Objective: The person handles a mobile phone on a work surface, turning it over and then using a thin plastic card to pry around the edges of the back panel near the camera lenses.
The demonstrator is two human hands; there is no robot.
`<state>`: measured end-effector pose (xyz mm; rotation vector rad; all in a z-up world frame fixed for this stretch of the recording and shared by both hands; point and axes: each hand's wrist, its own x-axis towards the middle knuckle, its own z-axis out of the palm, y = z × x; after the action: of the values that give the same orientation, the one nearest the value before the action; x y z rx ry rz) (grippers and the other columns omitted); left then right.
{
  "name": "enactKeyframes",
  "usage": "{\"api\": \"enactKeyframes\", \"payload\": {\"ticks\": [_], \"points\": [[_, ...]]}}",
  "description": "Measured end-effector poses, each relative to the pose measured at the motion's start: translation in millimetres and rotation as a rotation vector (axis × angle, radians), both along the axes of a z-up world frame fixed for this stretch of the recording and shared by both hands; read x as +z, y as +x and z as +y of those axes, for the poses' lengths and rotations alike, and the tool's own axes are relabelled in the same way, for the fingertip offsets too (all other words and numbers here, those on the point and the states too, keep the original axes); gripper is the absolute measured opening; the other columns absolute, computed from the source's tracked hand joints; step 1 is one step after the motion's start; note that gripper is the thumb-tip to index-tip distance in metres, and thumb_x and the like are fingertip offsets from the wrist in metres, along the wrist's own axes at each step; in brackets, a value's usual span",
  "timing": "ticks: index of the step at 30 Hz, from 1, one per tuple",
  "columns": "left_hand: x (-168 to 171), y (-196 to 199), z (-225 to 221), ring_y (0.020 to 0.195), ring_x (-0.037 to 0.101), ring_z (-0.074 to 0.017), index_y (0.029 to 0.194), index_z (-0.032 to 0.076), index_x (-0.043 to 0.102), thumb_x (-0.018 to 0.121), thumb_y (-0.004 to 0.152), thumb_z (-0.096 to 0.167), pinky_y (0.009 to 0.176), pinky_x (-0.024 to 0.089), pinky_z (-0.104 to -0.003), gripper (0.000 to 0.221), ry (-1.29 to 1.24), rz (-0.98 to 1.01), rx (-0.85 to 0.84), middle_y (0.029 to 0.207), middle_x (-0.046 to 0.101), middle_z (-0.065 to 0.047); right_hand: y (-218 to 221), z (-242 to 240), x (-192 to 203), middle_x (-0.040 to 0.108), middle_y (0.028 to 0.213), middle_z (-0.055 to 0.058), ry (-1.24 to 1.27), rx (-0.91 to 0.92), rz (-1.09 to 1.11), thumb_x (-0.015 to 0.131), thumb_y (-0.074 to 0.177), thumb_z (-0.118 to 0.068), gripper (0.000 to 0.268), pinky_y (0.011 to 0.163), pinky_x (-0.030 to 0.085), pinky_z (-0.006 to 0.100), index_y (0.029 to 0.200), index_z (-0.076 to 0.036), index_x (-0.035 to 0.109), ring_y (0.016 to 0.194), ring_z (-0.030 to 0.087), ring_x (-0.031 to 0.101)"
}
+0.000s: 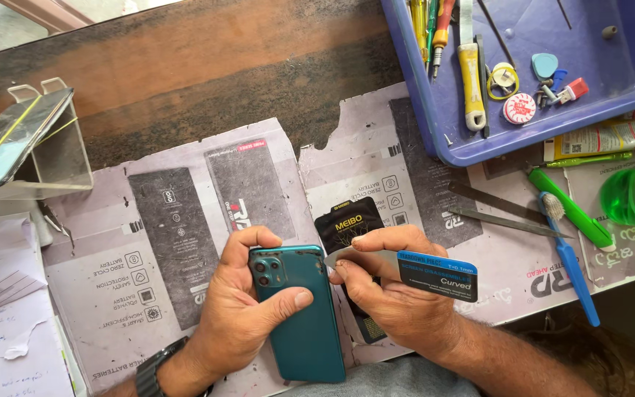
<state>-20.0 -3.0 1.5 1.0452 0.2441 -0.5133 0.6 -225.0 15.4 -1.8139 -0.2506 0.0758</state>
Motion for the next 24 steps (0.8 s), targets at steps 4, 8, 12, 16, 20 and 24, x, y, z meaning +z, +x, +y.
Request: {"api": "enactKeyframes", "payload": {"ticks": [4, 8, 12, 16, 20, 24], "points": [[2, 0, 0, 0.095, 0.069, -0.0131, 0.131, 0.009, 0.039, 0.074, 0.086, -0.002, 0.081, 0.063, -0.029, 0.058, 0.009, 0.046, -0.006, 0.106, 0.069, -0.012, 0, 5, -2, 0.08, 0.089, 0.012, 0.096, -0.024, 0.05, 0.069, 0.094, 0.005, 0.036, 0.062, 0.065, 0.023, 0.123, -0.001, 0.048, 0.08, 0.012, 0.08], [1, 0, 1, 0.095, 0.068, -0.0121, 0.132, 0.009, 0.039, 0.074, 0.087, -0.002, 0.081, 0.063, -0.029, 0.058, 0.042, 0.025, -0.025, 0.107, 0.068, -0.011, 2, 7, -2, 0.08, 0.089, 0.012, 0.04, -0.036, -0.003, 0.07, 0.094, 0.004, 0.035, 0.063, 0.067, 0.024, 0.121, -0.001, 0.049, 0.081, 0.013, 0.08], [1, -2, -1, 0.096, 0.069, -0.0127, 0.131, 0.009, 0.039, 0.073, 0.087, 0.0, 0.081, 0.063, -0.029, 0.057, 0.05, 0.014, -0.02, 0.107, 0.069, -0.011, 1, 4, 0, 0.079, 0.085, 0.011, -0.17, 0.006, -0.134, 0.073, 0.089, 0.005, 0.029, 0.06, 0.063, 0.024, 0.114, -0.002, 0.059, 0.074, 0.011, 0.078], [4, -6, -5, 0.093, 0.07, -0.0128, 0.13, 0.009, 0.04, 0.074, 0.088, 0.001, 0.077, 0.064, -0.027, 0.054, 0.119, -0.04, -0.008, 0.104, 0.069, -0.011, -6, 12, -3, 0.077, 0.086, 0.009, -0.063, -0.1, -0.177, 0.077, 0.09, 0.002, 0.034, 0.061, 0.062, 0.021, 0.116, -0.001, 0.055, 0.074, 0.009, 0.075], [5, -6, -5, 0.09, 0.071, -0.0118, 0.128, 0.011, 0.04, 0.074, 0.088, 0.002, 0.072, 0.065, -0.026, 0.054, 0.212, -0.102, -0.034, 0.101, 0.068, -0.01, -8, 15, -5, 0.075, 0.092, 0.012, 0.023, -0.09, -0.219, 0.074, 0.093, 0.005, 0.032, 0.066, 0.065, 0.023, 0.118, -0.001, 0.055, 0.08, 0.012, 0.076], [6, -8, -7, 0.086, 0.073, -0.0115, 0.127, 0.012, 0.039, 0.074, 0.087, 0.003, 0.069, 0.067, -0.026, 0.055, 0.236, -0.095, -0.037, 0.1, 0.069, -0.009, -4, 14, 0, 0.075, 0.088, 0.01, -0.118, -0.058, -0.342, 0.075, 0.092, 0.003, 0.032, 0.063, 0.065, 0.021, 0.117, -0.001, 0.055, 0.078, 0.011, 0.078]]}}
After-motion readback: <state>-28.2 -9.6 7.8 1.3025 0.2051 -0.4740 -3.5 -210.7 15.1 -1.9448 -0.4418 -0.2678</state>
